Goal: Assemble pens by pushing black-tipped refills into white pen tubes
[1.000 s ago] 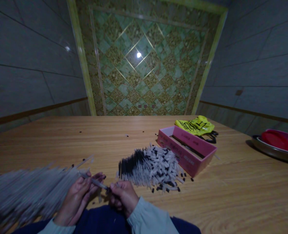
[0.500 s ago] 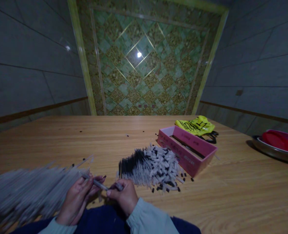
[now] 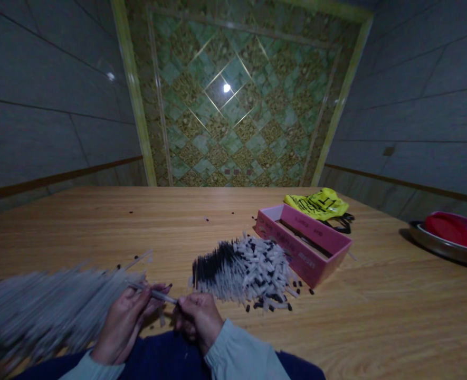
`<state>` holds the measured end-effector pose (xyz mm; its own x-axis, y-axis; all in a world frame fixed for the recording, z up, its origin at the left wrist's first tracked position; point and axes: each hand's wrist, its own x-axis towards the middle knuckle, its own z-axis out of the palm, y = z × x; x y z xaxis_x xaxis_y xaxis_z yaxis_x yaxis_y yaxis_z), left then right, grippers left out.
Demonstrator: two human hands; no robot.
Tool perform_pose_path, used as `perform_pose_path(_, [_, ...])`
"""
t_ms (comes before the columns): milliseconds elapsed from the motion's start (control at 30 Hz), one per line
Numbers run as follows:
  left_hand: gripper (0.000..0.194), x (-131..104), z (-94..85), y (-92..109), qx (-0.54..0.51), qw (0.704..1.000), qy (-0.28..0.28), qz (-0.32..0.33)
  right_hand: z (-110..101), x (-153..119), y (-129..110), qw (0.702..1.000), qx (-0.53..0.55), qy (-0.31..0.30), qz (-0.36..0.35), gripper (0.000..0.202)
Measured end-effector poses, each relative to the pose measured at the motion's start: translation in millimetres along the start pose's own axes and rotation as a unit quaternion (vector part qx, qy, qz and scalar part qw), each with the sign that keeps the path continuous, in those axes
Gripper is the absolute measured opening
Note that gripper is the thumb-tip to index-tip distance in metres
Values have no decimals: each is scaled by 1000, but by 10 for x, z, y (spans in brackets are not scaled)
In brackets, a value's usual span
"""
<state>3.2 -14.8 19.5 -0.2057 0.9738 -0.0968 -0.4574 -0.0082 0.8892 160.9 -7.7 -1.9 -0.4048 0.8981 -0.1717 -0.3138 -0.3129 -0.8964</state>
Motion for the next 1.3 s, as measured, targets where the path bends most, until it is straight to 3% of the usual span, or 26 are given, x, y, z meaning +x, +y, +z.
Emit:
perform_pose_path(100, [38,-2,-3,-1,8,1000,2,-6,-2,14,16,999,-25,24,-18,45])
perform_pose_path(233, [38,2,-19,-8,16,1000,8,-9,14,20,2,991,-44,80,-96,46])
perform_pose_path(400, [39,5,-25,-16,6,1000,16,-6,30,-13,1,1000,2,14,-23,46])
perform_pose_path(500, [38,5,-16,-19,9,1000,11,-14,20,-7,21,1000,3,7,-21,48])
perform_pose_path(733, [40,1,-13,-11,17,1000,9,-11,22,15,26,993,-64,78,-65,45])
perform_pose_path(933, [37,-3,-19,-17,38,999,13,-12,71,-10,-3,966,-156,151,-140,28])
perform_pose_path(1000, [37,-2,-19,-14,41,999,18,-10,61,-7,13,975,-138,120,-130,32])
perform_pose_path(1167, [36,-18,-24,-3,44,999,18,-6,1,-6,39,1000,-7,-30,8,45])
perform_pose_path(1300, [37,-24,-16,5,53,998,17,-7,-6,1,35,999,7,-32,-1,45])
